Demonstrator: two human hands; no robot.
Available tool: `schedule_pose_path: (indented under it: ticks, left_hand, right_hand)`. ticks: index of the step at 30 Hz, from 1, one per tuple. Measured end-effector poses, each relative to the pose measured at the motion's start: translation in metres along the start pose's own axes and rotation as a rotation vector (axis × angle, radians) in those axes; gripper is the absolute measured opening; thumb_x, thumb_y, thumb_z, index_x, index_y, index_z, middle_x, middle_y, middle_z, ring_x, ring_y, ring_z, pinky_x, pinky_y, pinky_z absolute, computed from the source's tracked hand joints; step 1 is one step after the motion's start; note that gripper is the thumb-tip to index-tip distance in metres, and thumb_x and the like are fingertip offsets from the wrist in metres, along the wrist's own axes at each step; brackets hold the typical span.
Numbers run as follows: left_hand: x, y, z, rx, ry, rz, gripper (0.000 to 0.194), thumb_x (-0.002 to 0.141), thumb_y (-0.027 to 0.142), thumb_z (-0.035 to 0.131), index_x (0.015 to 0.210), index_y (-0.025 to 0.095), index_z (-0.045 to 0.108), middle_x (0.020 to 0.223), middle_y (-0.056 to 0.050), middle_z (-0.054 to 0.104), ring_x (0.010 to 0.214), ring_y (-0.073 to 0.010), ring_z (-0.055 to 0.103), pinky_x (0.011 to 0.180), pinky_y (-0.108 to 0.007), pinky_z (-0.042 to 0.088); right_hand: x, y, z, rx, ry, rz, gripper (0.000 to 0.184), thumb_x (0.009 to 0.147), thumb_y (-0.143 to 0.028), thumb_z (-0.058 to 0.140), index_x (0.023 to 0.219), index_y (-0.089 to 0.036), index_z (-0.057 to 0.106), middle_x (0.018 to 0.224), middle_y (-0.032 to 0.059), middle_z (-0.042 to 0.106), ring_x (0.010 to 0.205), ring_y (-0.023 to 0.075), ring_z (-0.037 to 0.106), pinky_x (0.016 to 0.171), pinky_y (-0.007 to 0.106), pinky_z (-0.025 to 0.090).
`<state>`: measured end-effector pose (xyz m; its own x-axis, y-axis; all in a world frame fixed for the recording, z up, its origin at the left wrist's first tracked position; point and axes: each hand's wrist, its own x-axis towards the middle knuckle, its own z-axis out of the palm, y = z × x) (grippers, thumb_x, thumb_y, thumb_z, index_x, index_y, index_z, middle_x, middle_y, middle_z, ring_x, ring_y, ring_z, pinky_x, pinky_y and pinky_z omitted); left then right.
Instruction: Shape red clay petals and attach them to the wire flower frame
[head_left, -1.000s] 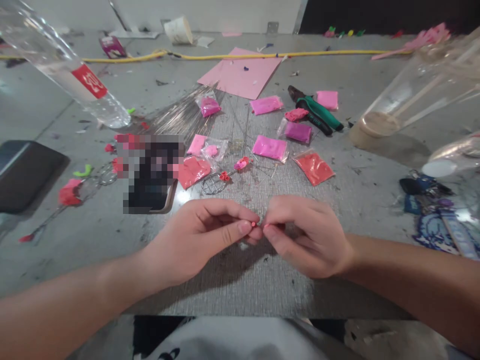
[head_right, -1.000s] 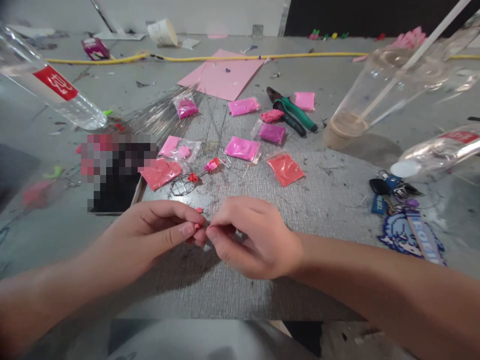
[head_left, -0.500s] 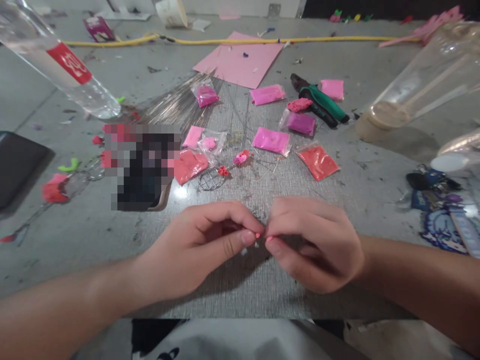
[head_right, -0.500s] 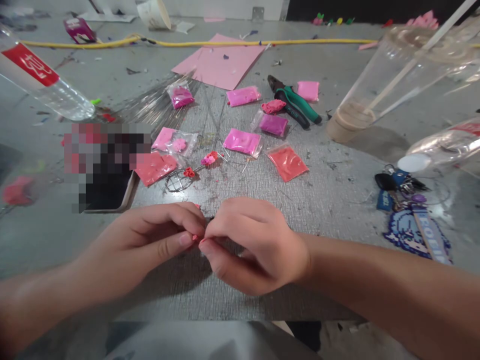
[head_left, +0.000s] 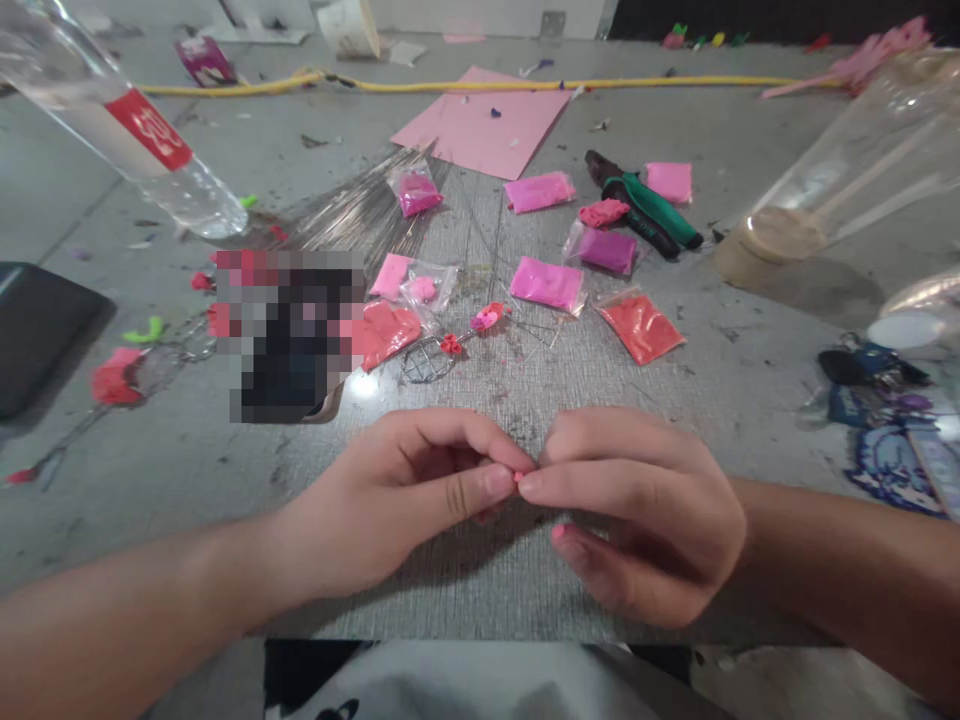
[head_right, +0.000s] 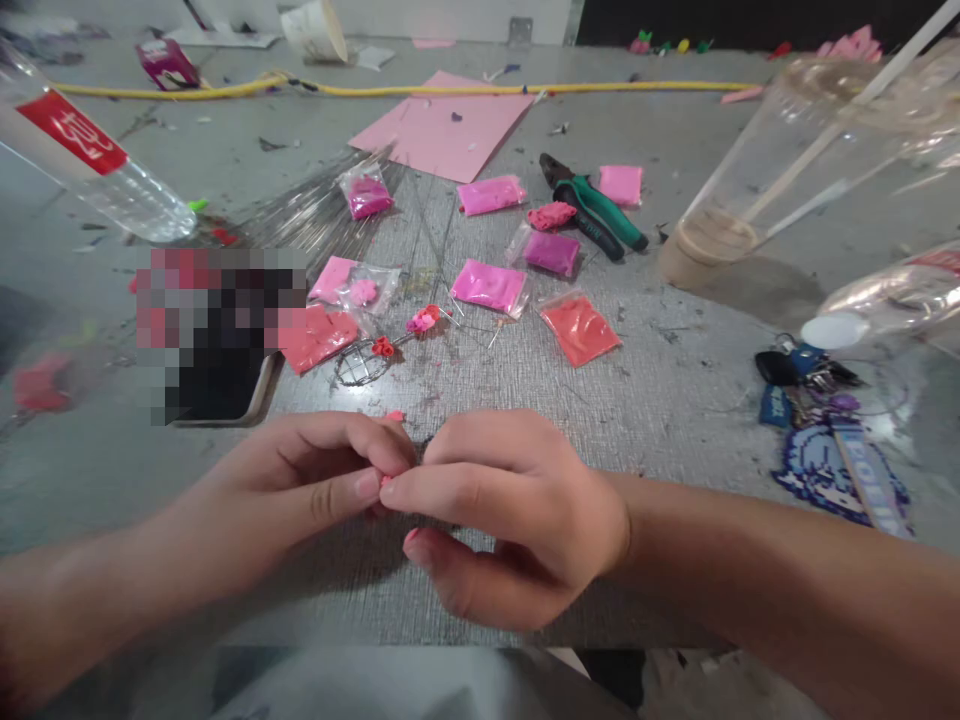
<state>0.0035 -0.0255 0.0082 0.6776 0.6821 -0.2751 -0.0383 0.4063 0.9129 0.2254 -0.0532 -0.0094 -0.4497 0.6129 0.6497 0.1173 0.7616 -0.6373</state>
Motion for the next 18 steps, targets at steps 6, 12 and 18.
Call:
schedule_pose_path:
  ticks: [6,12,18]
  left_hand:
    - [-0.0034,-0.0031,-0.0013,-0.109,-0.047,-0.027,0.009,0.095,0.027,0.074,0.091,0.019,0.076,0.08,0.0,0.065,0.075,-0.0082,0.058,0.07,-0.016,0.048]
    - [-0.0017,-0.0064,-0.001,-0.162,-0.058,-0.025,0.004,0.088,0.023,0.081,0.09,0.021,0.078,0.086,-0.001,0.069,0.08,-0.0099,0.062,0.073,-0.018,0.05]
    - [0.0018,-0.0029,-0.001,-0.048,-0.004,0.065,0.008,0.09,0.016,0.077,0.09,0.023,0.081,0.088,0.0,0.074,0.083,-0.0097,0.066,0.078,-0.018,0.054]
  right_hand:
    - [-0.0016,0.0011,0.0034,-0.03,0.035,-0.051,0.027,0.096,-0.018,0.055,0.12,-0.011,0.067,0.083,0.0054,0.066,0.069,0.0143,0.057,0.061,0.028,0.052]
    - [-0.0035,-0.0005,0.0052,-0.042,0.033,-0.073,0.027,0.097,-0.021,0.055,0.118,-0.008,0.067,0.081,0.0052,0.063,0.068,0.0158,0.058,0.061,0.03,0.053]
    - [-0.0009,-0.0033,0.0052,0.056,0.048,0.014,0.014,0.094,-0.015,0.058,0.105,-0.01,0.066,0.077,0.0046,0.063,0.068,0.0142,0.056,0.062,0.029,0.05]
